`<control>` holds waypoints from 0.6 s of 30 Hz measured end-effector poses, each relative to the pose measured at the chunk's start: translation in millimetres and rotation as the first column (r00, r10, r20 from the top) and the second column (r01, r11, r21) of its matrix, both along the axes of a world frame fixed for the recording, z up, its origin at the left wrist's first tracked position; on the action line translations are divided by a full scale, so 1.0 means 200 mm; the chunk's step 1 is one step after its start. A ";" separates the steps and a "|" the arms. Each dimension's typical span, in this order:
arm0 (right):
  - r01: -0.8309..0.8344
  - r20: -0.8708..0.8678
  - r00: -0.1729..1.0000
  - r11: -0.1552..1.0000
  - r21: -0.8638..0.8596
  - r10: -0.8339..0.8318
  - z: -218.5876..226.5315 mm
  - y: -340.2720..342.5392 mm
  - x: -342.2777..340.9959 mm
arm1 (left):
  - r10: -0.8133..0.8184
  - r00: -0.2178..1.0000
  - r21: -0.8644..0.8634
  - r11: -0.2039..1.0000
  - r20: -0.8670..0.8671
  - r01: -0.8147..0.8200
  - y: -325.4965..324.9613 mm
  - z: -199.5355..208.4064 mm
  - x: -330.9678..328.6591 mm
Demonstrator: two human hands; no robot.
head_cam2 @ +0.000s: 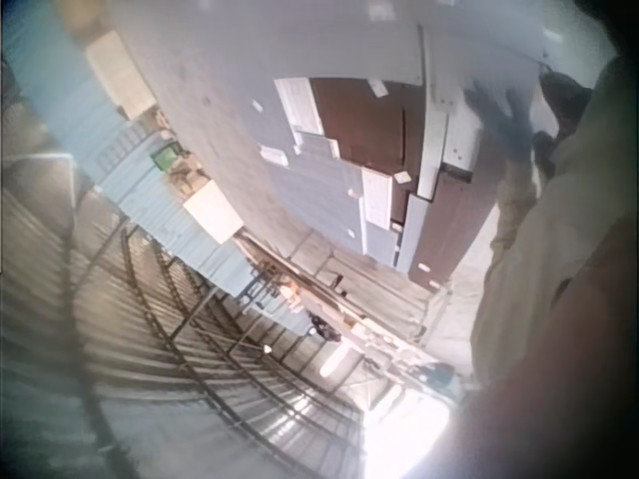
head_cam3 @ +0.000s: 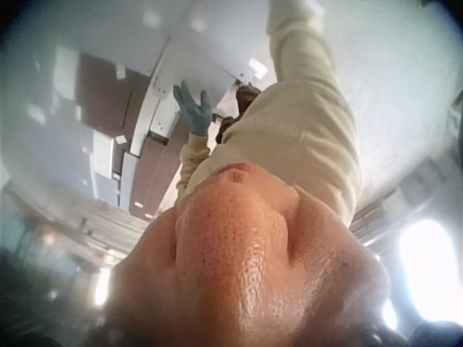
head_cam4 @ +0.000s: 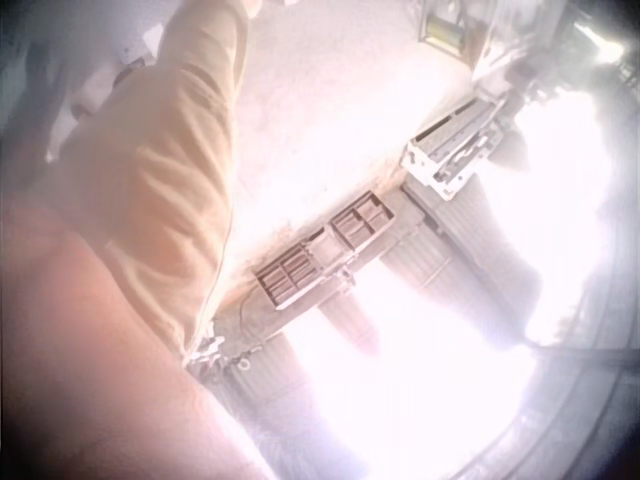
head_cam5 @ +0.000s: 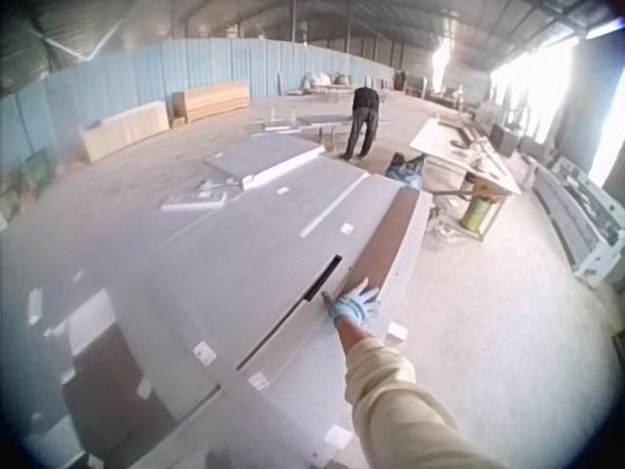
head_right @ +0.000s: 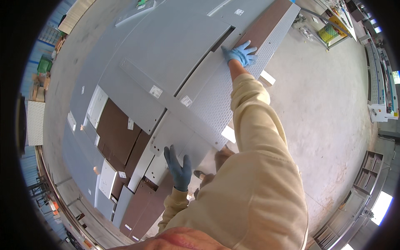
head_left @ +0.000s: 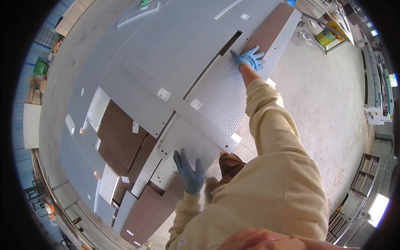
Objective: The person picks up flat panels from a table and stacks them in alternating orientations. They handle brown and white panels one at a time, placing each on top of the growing stack and occasionally adjusting alignment.
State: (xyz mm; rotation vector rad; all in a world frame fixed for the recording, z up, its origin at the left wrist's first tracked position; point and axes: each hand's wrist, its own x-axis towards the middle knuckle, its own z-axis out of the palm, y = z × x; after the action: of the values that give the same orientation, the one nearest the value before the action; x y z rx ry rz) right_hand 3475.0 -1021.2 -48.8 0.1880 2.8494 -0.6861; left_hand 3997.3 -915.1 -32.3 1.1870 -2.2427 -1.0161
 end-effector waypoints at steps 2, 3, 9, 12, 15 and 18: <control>-0.012 -0.010 1.000 0.999 0.032 0.012 -0.03 -0.02 0.00 | -0.004 1.000 -0.048 0.999 -0.010 0.004 -0.05 -0.01 -0.05; -0.012 -0.026 1.000 1.000 0.017 0.012 -0.03 -0.01 0.00 | -0.008 1.000 -0.052 0.999 -0.028 0.007 -0.07 -0.01 -0.08; -0.015 -0.066 0.998 0.999 -0.042 0.013 0.05 0.28 -0.05 | -0.045 0.993 -0.085 0.996 -0.109 0.036 -0.23 0.03 -0.38; -0.070 -0.139 0.990 0.795 -0.603 -0.019 0.11 0.49 -0.12 | -0.176 0.965 -0.184 0.973 -0.193 0.141 -0.34 0.07 -0.60; 0.039 0.049 0.998 0.265 -0.964 0.031 0.24 0.73 -0.22 | -0.258 0.930 -0.199 0.957 -0.261 0.209 -0.40 0.11 -0.83; -0.011 -0.010 0.987 0.002 -1.000 0.160 0.46 0.97 -0.27 | -0.302 0.891 -0.150 0.952 -0.338 0.266 -0.39 0.15 -1.05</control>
State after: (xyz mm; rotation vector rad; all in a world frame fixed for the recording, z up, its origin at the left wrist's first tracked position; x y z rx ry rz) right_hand 3421.1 -827.0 44.1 -0.2060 1.4561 -2.3534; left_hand 3787.8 -993.4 -3.0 0.5792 -2.1756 -1.1095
